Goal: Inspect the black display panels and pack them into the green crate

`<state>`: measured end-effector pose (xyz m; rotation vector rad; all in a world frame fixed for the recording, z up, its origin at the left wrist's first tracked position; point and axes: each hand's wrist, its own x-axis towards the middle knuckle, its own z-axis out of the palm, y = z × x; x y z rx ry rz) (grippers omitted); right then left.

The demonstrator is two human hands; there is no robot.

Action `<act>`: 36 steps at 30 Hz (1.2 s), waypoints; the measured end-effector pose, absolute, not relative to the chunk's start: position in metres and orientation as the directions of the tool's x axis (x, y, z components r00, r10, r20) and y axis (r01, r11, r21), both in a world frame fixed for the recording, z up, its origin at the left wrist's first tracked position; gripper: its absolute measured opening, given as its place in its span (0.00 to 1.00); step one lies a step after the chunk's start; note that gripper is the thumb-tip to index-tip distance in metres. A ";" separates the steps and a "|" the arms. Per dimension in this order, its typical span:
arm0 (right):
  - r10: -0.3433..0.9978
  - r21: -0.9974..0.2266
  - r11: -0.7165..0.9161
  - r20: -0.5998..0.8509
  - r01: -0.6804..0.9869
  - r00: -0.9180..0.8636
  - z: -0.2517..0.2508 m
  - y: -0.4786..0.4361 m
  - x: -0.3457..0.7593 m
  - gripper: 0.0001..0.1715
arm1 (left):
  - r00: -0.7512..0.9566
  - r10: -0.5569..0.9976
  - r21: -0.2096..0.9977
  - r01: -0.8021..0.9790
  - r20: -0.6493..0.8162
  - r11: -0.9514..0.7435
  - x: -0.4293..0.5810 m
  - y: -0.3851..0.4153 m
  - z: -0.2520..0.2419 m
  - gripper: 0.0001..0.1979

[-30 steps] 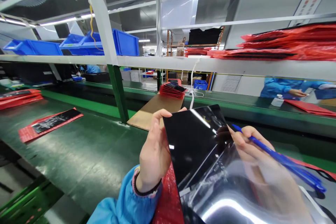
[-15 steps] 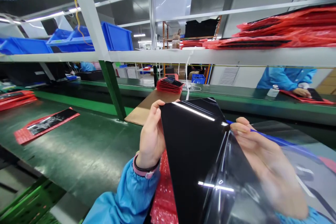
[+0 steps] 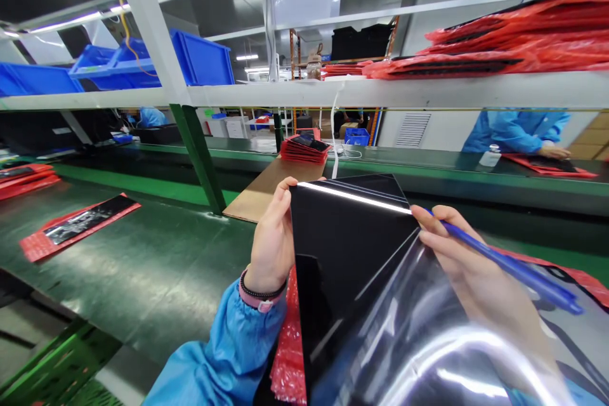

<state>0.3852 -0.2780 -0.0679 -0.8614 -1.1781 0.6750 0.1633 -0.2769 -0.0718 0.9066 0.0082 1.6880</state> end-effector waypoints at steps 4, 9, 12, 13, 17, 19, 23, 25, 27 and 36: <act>0.861 -0.889 0.458 0.437 -0.024 0.260 -0.076 -0.291 0.371 0.34 | 0.042 0.855 0.508 -0.820 0.516 -0.266 0.168 -0.273 -0.079 0.06; 0.894 -0.921 0.381 0.346 -0.079 0.283 -0.094 -0.279 0.368 0.33 | 0.149 0.883 0.653 -0.728 0.446 -0.207 0.158 -0.258 -0.097 0.12; 0.935 -0.950 0.288 0.253 -0.118 0.249 -0.107 -0.247 0.376 0.35 | 0.082 0.920 0.770 -0.578 0.383 -0.268 0.135 -0.248 -0.116 0.19; 0.943 -0.958 0.263 0.229 -0.119 0.241 -0.112 -0.235 0.379 0.35 | 0.053 0.929 0.811 -0.507 0.365 -0.290 0.127 -0.246 -0.124 0.19; 0.946 -0.961 0.255 0.226 -0.106 0.233 -0.135 -0.198 0.379 0.32 | 0.110 0.964 0.924 -0.330 0.242 -0.194 0.107 -0.243 -0.153 0.12; 0.937 -0.955 0.288 0.267 -0.068 0.224 -0.145 -0.190 0.374 0.30 | 0.163 0.974 0.950 -0.294 0.158 -0.105 0.106 -0.244 -0.163 0.11; 0.926 -0.936 0.343 0.351 0.080 0.136 -0.161 -0.194 0.365 0.28 | 0.231 0.973 0.972 -0.228 -0.003 0.057 0.107 -0.249 -0.166 0.11; 0.912 -0.915 0.378 0.394 0.138 0.115 -0.166 -0.199 0.362 0.29 | 0.262 0.962 0.972 -0.196 -0.076 0.130 0.107 -0.249 -0.160 0.11; 0.896 -0.899 0.410 0.429 0.156 0.116 -0.170 -0.205 0.360 0.30 | 0.292 0.945 0.968 -0.156 -0.144 0.196 0.106 -0.246 -0.153 0.11; 0.803 -0.832 0.554 0.525 -0.030 0.281 -0.185 -0.212 0.373 0.21 | 0.370 0.895 0.963 -0.004 -0.248 0.269 0.125 -0.226 -0.139 0.18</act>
